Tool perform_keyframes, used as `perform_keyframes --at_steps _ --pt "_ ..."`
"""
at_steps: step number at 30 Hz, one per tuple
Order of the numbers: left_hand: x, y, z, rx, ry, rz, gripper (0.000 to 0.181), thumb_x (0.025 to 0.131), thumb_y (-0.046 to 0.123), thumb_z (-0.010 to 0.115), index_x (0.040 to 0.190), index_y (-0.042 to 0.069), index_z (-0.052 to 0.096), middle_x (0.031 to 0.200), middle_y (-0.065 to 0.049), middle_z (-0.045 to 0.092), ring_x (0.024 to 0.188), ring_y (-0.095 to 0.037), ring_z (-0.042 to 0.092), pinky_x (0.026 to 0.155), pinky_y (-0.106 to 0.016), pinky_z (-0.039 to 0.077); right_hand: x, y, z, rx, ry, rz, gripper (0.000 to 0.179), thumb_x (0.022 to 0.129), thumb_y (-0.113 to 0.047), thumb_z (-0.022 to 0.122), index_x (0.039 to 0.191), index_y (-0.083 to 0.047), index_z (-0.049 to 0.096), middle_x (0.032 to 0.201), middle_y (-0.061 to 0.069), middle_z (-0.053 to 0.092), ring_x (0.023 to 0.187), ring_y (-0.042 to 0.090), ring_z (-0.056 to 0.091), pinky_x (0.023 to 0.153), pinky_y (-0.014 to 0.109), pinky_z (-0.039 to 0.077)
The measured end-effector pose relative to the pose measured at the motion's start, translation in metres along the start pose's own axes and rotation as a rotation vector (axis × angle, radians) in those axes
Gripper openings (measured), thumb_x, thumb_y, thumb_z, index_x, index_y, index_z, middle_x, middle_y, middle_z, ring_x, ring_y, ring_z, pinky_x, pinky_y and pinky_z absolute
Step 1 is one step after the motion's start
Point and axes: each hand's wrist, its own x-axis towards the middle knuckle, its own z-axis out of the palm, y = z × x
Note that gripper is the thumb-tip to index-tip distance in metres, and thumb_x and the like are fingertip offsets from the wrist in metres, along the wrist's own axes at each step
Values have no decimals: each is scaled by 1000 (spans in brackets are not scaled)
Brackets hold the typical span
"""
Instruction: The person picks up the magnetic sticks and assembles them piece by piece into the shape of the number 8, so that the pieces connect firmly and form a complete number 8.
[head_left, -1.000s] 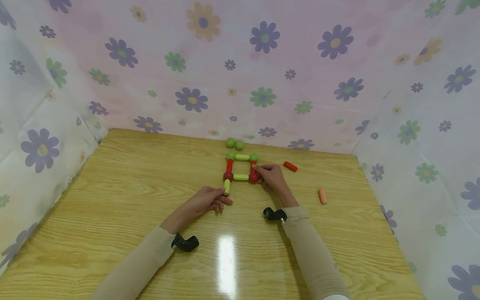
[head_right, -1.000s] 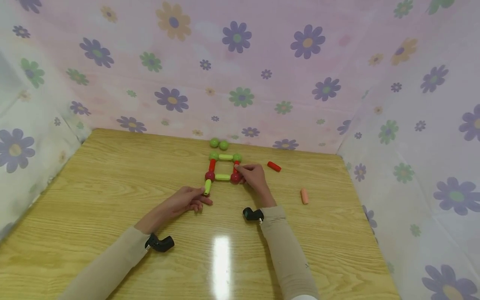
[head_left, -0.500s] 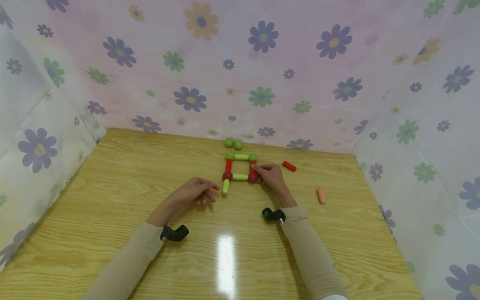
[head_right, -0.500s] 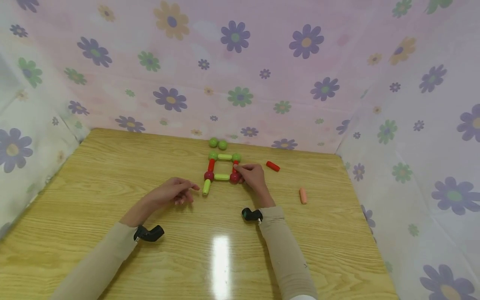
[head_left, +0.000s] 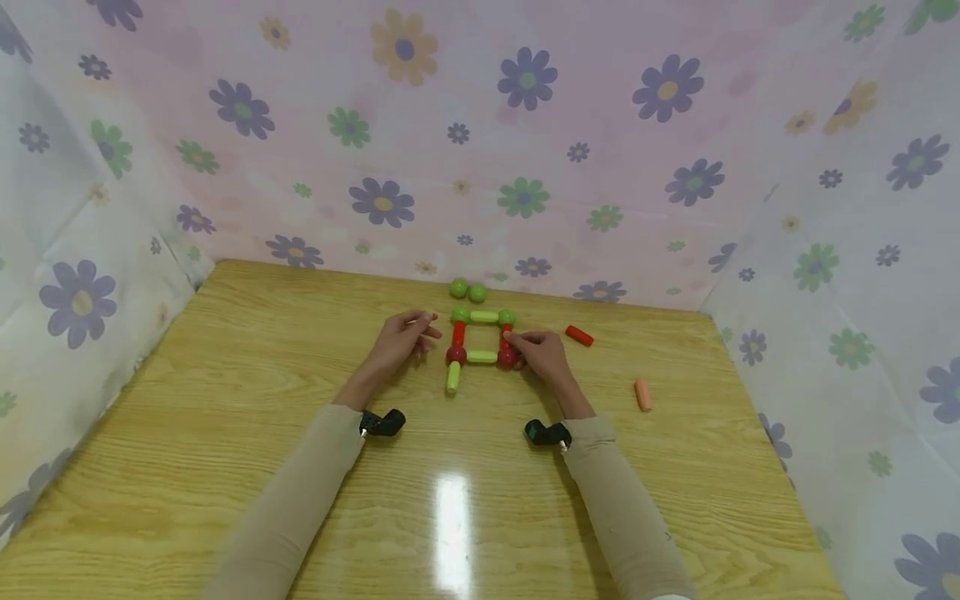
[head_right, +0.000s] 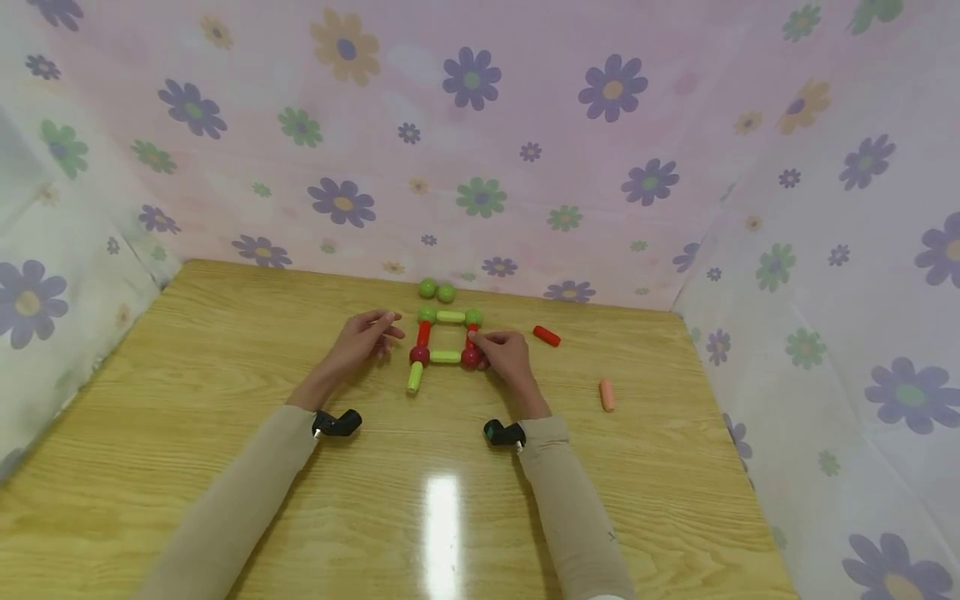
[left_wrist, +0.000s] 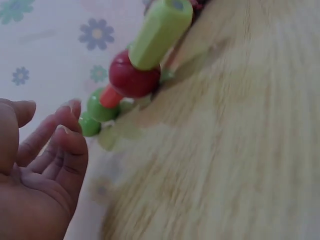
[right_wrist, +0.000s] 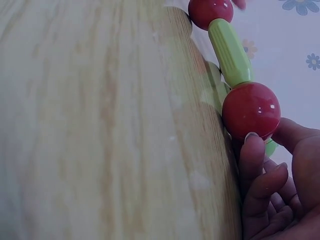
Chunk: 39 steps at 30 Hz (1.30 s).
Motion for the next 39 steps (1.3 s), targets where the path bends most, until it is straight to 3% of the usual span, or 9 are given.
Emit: perform_keyframes --at_steps 4,11,18,26,34,39 --pt "13 -7 4 -25 50 48 45 110 27 48 143 -3 52 116 -31 67 59 -9 57 52 -21 45 -3 -2 0 -1 -11 -6 44 95 -42 72 115 -2 75 70 -1 69 56 10 61 53 23 44" --pt "30 -11 2 -37 69 55 45 108 22 52 146 -3 48 124 -29 64 51 -9 54 45 -21 43 -6 -6 3 4 -24 -21 44 97 -40 70 117 -1 74 72 0 69 56 10 61 54 23 46" --pt "44 -12 1 -9 94 64 43 104 18 60 143 1 53 127 -23 61 55 -9 52 48 -21 44 -5 -7 6 17 -42 -19 44 97 -40 70 118 -2 74 76 1 69 59 10 61 57 25 47" --pt "56 -13 1 1 123 60 40 105 18 59 141 1 55 127 -20 59 56 -9 51 48 -20 43 -2 -4 5 9 -31 -11 46 96 -43 70 118 -3 74 73 1 67 58 11 60 56 24 46" --pt "79 -14 12 -27 147 79 38 101 10 64 137 -3 58 124 -22 60 59 -7 52 51 -19 43 -5 -2 -1 -4 -19 -10 46 97 -42 70 116 -1 74 76 1 68 59 11 61 59 24 47" --pt "88 -15 14 51 171 72 40 98 11 68 135 -1 59 127 -18 62 71 -9 56 58 -18 47 -5 -1 0 -8 -25 -12 49 96 -44 70 116 0 73 73 0 67 59 10 60 58 23 47"
